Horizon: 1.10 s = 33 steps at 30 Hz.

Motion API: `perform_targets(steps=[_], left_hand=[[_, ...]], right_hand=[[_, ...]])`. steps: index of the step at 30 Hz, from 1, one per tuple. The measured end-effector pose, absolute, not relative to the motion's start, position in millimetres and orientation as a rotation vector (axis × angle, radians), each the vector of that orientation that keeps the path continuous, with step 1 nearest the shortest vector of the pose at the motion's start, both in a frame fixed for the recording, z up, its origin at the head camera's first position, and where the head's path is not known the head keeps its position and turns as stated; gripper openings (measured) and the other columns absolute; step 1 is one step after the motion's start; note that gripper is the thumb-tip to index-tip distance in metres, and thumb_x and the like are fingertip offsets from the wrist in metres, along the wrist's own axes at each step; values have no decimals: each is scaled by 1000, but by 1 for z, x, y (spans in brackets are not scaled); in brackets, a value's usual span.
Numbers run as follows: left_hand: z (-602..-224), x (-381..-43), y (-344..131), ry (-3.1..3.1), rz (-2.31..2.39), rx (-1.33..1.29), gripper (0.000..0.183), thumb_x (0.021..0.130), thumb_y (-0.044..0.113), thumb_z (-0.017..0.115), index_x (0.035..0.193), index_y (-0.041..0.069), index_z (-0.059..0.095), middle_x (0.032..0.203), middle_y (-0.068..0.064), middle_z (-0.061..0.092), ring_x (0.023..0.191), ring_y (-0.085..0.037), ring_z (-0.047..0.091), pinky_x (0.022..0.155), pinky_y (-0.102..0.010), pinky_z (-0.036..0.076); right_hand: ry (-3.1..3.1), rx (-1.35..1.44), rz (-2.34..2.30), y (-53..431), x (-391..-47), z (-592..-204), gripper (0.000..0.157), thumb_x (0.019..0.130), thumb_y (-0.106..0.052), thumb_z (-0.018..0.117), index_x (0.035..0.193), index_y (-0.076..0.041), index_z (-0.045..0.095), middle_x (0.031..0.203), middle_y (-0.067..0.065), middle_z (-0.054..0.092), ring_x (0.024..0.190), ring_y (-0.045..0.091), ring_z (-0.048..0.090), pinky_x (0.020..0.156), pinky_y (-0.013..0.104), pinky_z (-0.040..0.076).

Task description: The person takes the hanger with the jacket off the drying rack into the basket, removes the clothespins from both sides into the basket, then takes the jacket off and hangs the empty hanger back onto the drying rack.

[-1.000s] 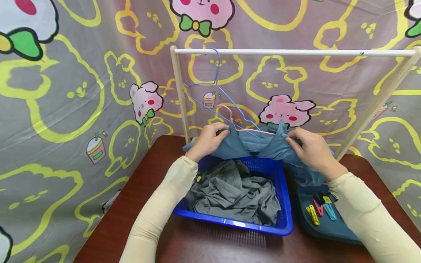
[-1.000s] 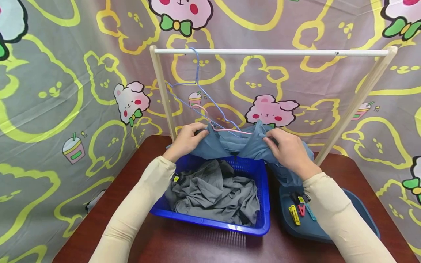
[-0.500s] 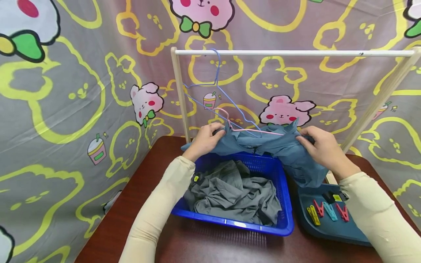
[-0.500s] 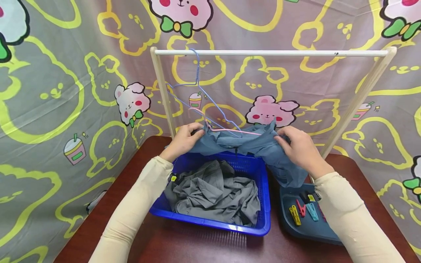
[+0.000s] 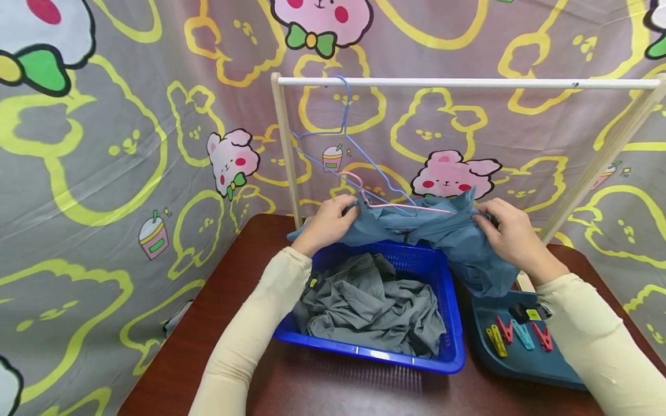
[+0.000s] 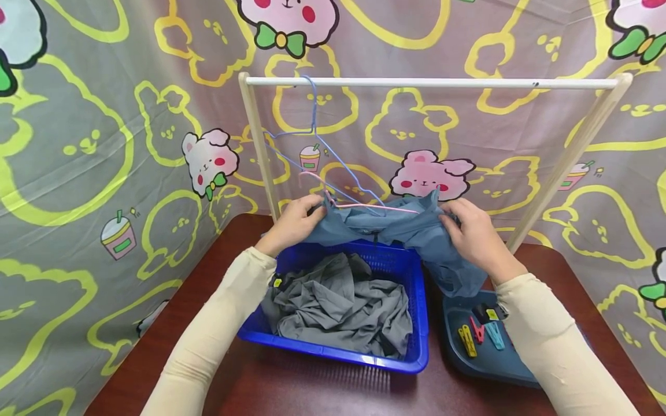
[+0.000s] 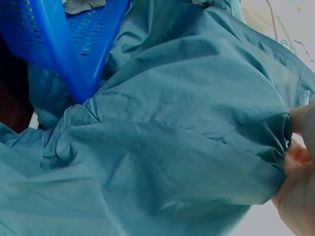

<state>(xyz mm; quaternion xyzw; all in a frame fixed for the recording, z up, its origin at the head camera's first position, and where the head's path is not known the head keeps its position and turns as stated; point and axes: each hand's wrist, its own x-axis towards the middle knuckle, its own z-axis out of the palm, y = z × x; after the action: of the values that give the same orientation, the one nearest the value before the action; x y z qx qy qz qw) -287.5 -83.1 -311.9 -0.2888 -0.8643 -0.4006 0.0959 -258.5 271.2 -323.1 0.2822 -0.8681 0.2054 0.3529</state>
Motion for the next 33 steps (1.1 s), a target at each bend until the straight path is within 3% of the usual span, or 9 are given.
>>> perform_targets(steps=[4,10,14,17,21,22,25,29,33], left_hand=[[-311,-287,-80,-2539,-1207,-849,21,100,20,45,91,10,61,81,-7,47,62,-21,40,60,-31,35],[-311,-287,-76,-2532,-1255,-730,45,97,43,50,68,10,38,70,-5,36,58,-19,33,59,-31,31],[-311,-288,-74,-2522,-1266,-694,51,95,47,51,67,7,37,65,-9,33,52,-21,28,54,-30,28],[-311,-289,-74,-2522,-1245,-674,45,96,44,52,74,4,51,69,-10,41,55,-19,36,56,-29,32],[-311,-290,-74,-2510,-1248,-661,41,96,42,53,77,6,54,68,-7,39,56,-17,35,58,-29,32],[-311,-290,-75,-2505,-1252,-669,43,96,42,52,72,7,47,66,-8,32,54,-19,28,56,-30,28],[-311,-291,-76,-2479,-1255,-669,44,96,40,53,67,10,39,63,-5,29,52,-17,26,54,-29,27],[-311,-292,-79,-2451,-1263,-655,46,96,38,54,65,11,35,63,-5,29,51,-18,26,53,-29,26],[-311,-293,-80,-2438,-1261,-638,45,96,39,55,65,11,36,65,-5,31,53,-19,28,55,-29,27]], right_hand=[[-2247,709,537,268,-257,-322,15,81,10,67,92,1,63,88,12,61,74,22,54,64,34,40],[-2223,751,544,265,-258,-322,17,79,12,67,94,3,64,88,12,62,76,22,56,66,33,41],[-2202,768,539,266,-258,-323,18,77,11,70,92,2,65,85,11,63,73,20,55,65,29,40],[-2184,756,530,268,-257,-323,18,76,10,72,91,1,68,82,9,64,69,19,56,63,26,40],[-2160,715,532,272,-255,-321,18,74,8,75,89,-1,71,82,8,67,66,19,57,61,20,39],[-2158,702,533,273,-255,-322,18,74,8,75,89,-1,71,82,8,68,66,19,58,62,18,39],[-2171,659,542,277,-255,-322,17,75,7,75,89,-1,71,84,10,68,67,19,59,65,11,38],[-2208,590,586,283,-254,-324,16,76,6,74,90,0,71,85,11,69,68,12,58,68,2,34],[-2256,530,630,285,-252,-325,15,78,4,74,93,1,71,86,14,69,65,10,58,64,0,34]])
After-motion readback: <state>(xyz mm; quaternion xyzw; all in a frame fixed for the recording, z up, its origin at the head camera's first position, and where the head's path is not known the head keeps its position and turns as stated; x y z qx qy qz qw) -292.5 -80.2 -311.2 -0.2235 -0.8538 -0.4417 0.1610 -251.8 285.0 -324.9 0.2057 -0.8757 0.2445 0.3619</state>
